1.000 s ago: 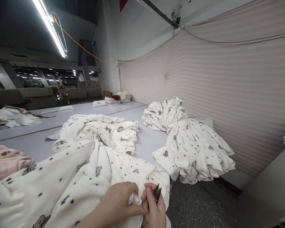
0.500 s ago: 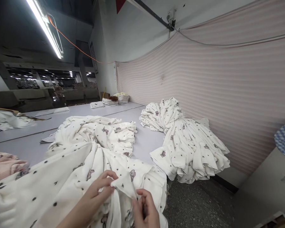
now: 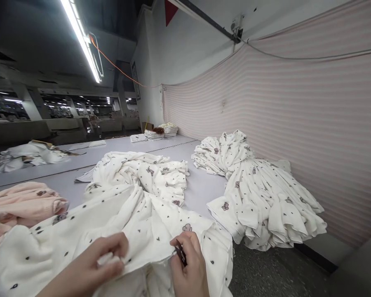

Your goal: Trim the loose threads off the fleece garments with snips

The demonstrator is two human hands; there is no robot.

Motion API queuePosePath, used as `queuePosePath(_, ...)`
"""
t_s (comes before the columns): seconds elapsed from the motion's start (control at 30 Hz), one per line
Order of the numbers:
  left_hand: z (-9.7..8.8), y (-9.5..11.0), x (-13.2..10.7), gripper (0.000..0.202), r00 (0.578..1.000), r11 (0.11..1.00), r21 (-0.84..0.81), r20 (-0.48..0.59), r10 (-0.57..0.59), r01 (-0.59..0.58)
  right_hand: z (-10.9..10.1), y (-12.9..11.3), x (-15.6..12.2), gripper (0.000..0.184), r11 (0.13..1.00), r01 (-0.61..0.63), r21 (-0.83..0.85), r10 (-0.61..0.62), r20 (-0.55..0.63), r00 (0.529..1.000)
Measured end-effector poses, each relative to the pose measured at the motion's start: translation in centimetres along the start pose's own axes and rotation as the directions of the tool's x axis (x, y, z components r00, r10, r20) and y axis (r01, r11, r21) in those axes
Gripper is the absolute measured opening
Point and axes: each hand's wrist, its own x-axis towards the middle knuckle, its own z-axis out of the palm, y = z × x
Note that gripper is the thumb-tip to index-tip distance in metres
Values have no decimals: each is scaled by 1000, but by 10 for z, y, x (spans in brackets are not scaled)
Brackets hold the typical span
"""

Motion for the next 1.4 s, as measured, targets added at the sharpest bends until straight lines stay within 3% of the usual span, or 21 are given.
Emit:
queuePosePath(0.07,13,6,-2,28,997,956,293,57,-45,27,1,-3,4,15,995,-74,72,68,80,994)
queuePosePath(0.1,20,8,-3,29,997,926,378,64,-47,20,1,-3,5,14,989,-119,89,109,113,988)
queuePosePath(0.17,33,8,-1,13,999,895,445,44,27,-44,1,-2,5,15,983,-160,87,148,131,980)
queuePosePath(0.27,43,5,3,14,974,942,284,-81,210,-180,-4,-4,2,15,998,-60,11,59,51,997)
queuePosePath(0.37,41,3,5,9,938,963,-25,-233,255,-268,-10,-8,1,11,992,38,-124,-40,-17,999)
queuePosePath(0.43,38,3,6,13,961,952,-198,-198,194,-233,-12,-11,4,11,976,102,-190,-105,-1,995)
queuePosePath(0.5,36,4,8,4,992,948,-297,-86,89,-111,-11,-11,13,13,960,162,-230,-154,51,987)
queuePosePath(0.57,36,6,11,10,1000,954,-299,22,21,-13,-10,-9,24,16,946,177,-271,-145,134,980)
queuePosePath(0.63,37,9,14,15,998,959,-284,61,8,10,-8,-7,33,16,932,152,-329,-95,185,978)
queuePosePath(0.73,40,14,17,24,999,940,-340,28,-29,36,-5,-6,34,11,921,125,-369,-88,116,989)
queuePosePath(0.87,46,14,22,30,988,882,-451,-1,-152,135,1,-9,19,9,965,197,-172,-178,119,977)
queuePosePath(1.07,52,6,27,33,1000,876,-483,-6,-11,7,16,-4,14,19,969,245,-18,-238,172,956)
queuePosePath(1.13,53,5,27,31,1000,896,-445,-4,-18,14,20,0,16,20,972,236,6,-233,169,958)
queuePosePath(1.27,54,11,24,30,999,916,-400,-33,-29,14,25,1,18,18,987,163,9,-162,155,974)
queuePosePath(1.4,57,17,25,23,991,888,-460,-105,-78,21,21,-8,22,18,999,31,-31,-28,102,994)
